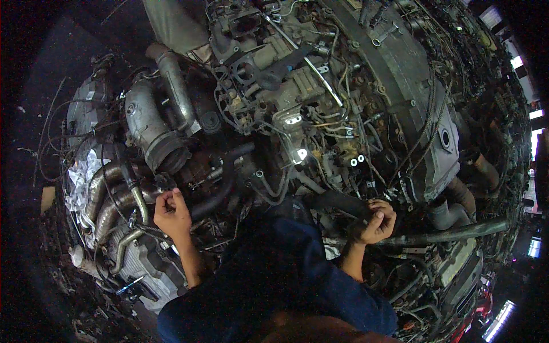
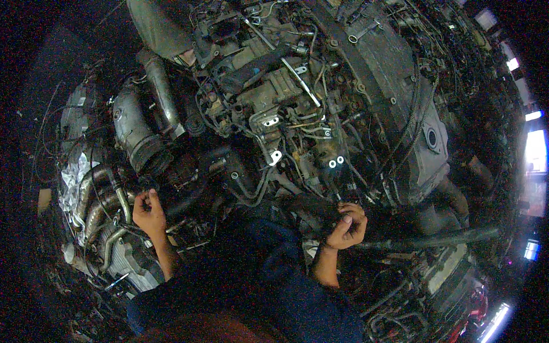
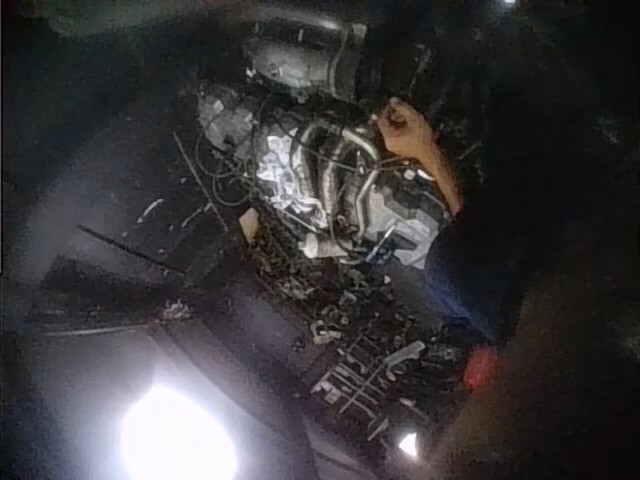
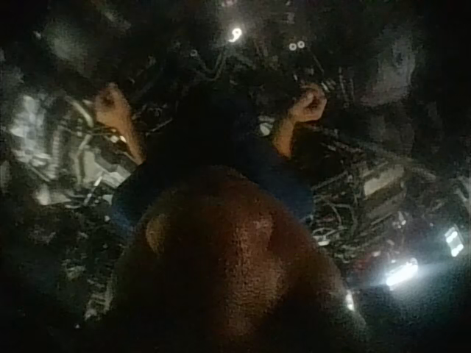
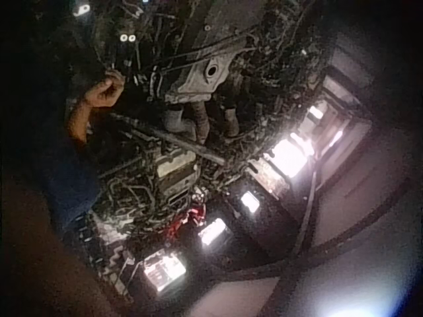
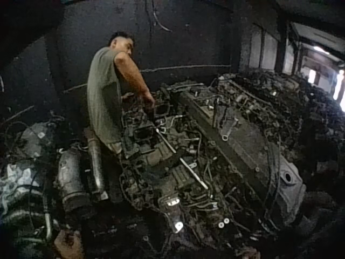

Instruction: Work on disassembled vehicle engines to inspect or repair components.

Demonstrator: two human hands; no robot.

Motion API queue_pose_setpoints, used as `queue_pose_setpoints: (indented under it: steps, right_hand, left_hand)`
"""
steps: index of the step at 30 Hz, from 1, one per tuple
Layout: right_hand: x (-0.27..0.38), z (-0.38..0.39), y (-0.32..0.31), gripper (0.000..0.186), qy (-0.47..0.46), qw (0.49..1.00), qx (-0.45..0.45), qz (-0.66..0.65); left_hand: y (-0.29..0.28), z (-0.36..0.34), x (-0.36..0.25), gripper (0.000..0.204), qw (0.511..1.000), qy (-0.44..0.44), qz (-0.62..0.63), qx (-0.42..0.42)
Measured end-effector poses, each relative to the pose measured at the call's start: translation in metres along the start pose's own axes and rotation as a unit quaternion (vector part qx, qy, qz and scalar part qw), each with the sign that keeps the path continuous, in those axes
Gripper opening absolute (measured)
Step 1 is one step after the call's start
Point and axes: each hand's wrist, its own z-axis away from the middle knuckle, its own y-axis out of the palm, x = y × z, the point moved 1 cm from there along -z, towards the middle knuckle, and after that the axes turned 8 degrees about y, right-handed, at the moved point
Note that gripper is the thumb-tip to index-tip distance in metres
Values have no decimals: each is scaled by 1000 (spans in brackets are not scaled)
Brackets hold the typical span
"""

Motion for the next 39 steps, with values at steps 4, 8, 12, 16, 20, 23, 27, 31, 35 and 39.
queue_pose_setpoints:
  steps: [4, 8, 12, 16, 20, 23, 27, 31, 35, 39]
  right_hand:
    - [1, -1, 1, 22, 3, 1000, 1, -2]
    - [-2, -1, 1, 22, -1, 1000, -3, -9]
    - [-2, 0, 0, 21, -1, 1000, -2, -7]
    - [1, -1, 0, 22, -2, 1000, 6, 2]
    - [0, 0, -1, 23, -4, 1000, 7, 1]
    - [0, 0, -1, 23, -10, 1000, 4, 1]
    - [1, 0, 0, 23, -5, 1000, -1, 0]
    - [1, 0, 1, 23, -5, 1000, -4, -1]
    - [1, 0, 1, 22, -3, 1000, -7, 1]
    - [1, 1, 1, 21, 4, 1000, -3, -1]
  left_hand:
    - [0, -1, -1, 25, 1000, 2, -7, 0]
    - [0, 0, 2, 25, 1000, -9, -16, 3]
    - [1, 0, 1, 25, 1000, -8, -13, 3]
    - [0, 0, 0, 26, 1000, 4, -19, 8]
    - [-1, 0, 1, 25, 1000, -1, -18, 9]
    - [1, 1, 3, 25, 1000, 3, -15, 7]
    - [1, 1, 7, 24, 1000, 10, -8, 2]
    - [0, 0, 3, 24, 1000, 15, -21, -1]
    - [0, 0, 3, 23, 1000, 11, -27, 0]
    - [0, 0, 4, 22, 1000, 3, -22, -4]
